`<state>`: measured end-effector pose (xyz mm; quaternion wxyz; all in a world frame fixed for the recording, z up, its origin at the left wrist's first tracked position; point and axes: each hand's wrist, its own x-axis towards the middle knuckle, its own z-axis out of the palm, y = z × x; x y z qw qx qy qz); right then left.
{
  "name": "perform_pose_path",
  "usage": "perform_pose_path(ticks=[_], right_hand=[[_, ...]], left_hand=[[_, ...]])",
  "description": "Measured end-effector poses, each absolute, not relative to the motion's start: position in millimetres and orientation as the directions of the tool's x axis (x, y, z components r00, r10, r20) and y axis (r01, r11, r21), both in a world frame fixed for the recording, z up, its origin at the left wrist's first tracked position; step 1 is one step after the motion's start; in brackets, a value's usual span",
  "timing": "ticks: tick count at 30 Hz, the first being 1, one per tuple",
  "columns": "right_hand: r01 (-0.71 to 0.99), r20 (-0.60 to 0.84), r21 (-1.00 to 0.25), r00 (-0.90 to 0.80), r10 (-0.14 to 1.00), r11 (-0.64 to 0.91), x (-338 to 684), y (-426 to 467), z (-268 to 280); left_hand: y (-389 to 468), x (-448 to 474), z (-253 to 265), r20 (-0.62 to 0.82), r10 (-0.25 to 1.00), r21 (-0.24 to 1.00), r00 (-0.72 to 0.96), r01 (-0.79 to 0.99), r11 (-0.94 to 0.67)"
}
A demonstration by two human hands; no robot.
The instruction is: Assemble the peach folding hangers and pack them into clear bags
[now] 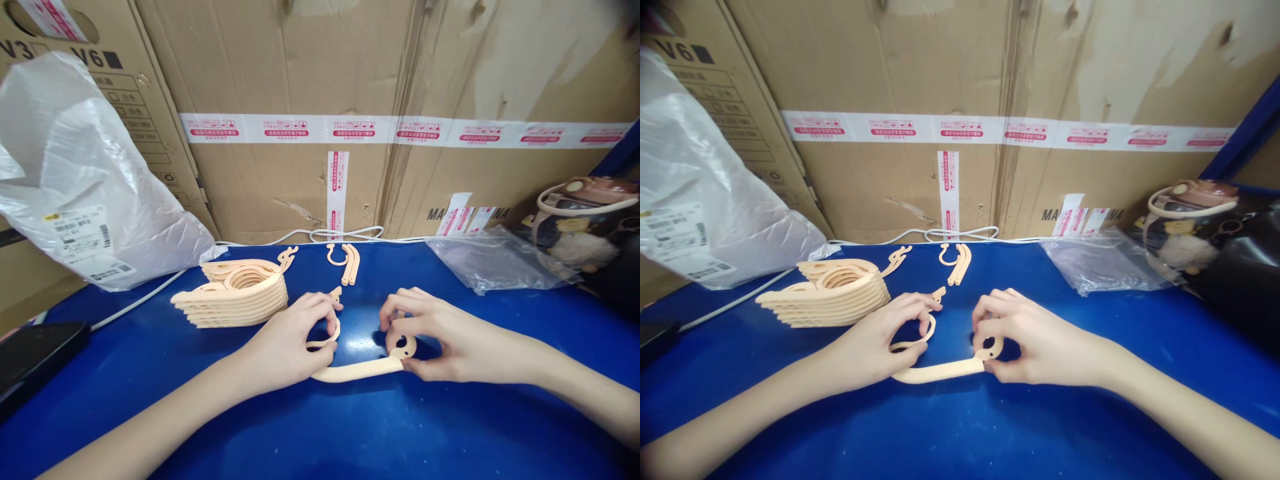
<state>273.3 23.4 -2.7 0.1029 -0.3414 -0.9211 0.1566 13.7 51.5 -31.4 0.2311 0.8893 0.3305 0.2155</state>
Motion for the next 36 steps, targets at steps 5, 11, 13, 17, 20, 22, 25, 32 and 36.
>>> perform_pose_path(ticks=[5, 11, 13, 17, 20, 22, 25, 32, 36], right_hand=[[0.594, 0.145, -0.319, -0.739, 0.658, 0.738, 276.1, 25.2, -6.7], [0.583, 0.222, -0.43, -0.672, 0.707, 0.689, 278.0, 31.1, -20.0], [0.545, 0.212, -0.474, -0.692, 0.69, 0.692, 276.7, 32.2, -20.9], [0.434, 0.147, -0.619, -0.755, 0.639, 0.654, 269.3, 26.2, -16.9], [0.411, 0.09, -0.692, -0.767, 0.636, 0.594, 261.4, 15.0, -11.8], [0.438, 0.064, -0.691, -0.755, 0.653, 0.575, 256.3, 7.3, -9.3], [0.5, 0.053, -0.618, -0.743, 0.667, 0.606, 250.5, -0.3, -7.8], [0.514, 0.047, -0.51, -0.784, 0.619, 0.69, 248.5, -0.9, -11.1], [0.502, 0.101, -0.459, -0.791, 0.604, 0.734, 251.6, 5.2, -14.0]], left_hand=[[52.6, 12.9, -37.6, 0.249, 0.717, 0.581, 0.651, 0.492, -0.649], [51.4, 14.3, -38.2, 0.236, 0.754, 0.611, 0.612, 0.51, -0.605], [50.5, 14.4, -38.0, 0.236, 0.751, 0.611, 0.616, 0.507, -0.608], [48.4, 14.4, -39.3, 0.233, 0.742, 0.585, 0.629, 0.519, -0.624], [47.5, 14.2, -40.9, 0.247, 0.725, 0.541, 0.643, 0.53, -0.653], [47.7, 14.2, -41.9, 0.261, 0.717, 0.508, 0.646, 0.54, -0.671], [48.5, 14.8, -42.7, 0.288, 0.705, 0.475, 0.648, 0.543, -0.692], [47.6, 17.0, -40.7, 0.289, 0.701, 0.444, 0.652, 0.558, -0.701], [46.1, 17.5, -38.4, 0.281, 0.687, 0.381, 0.67, 0.58, -0.72]])
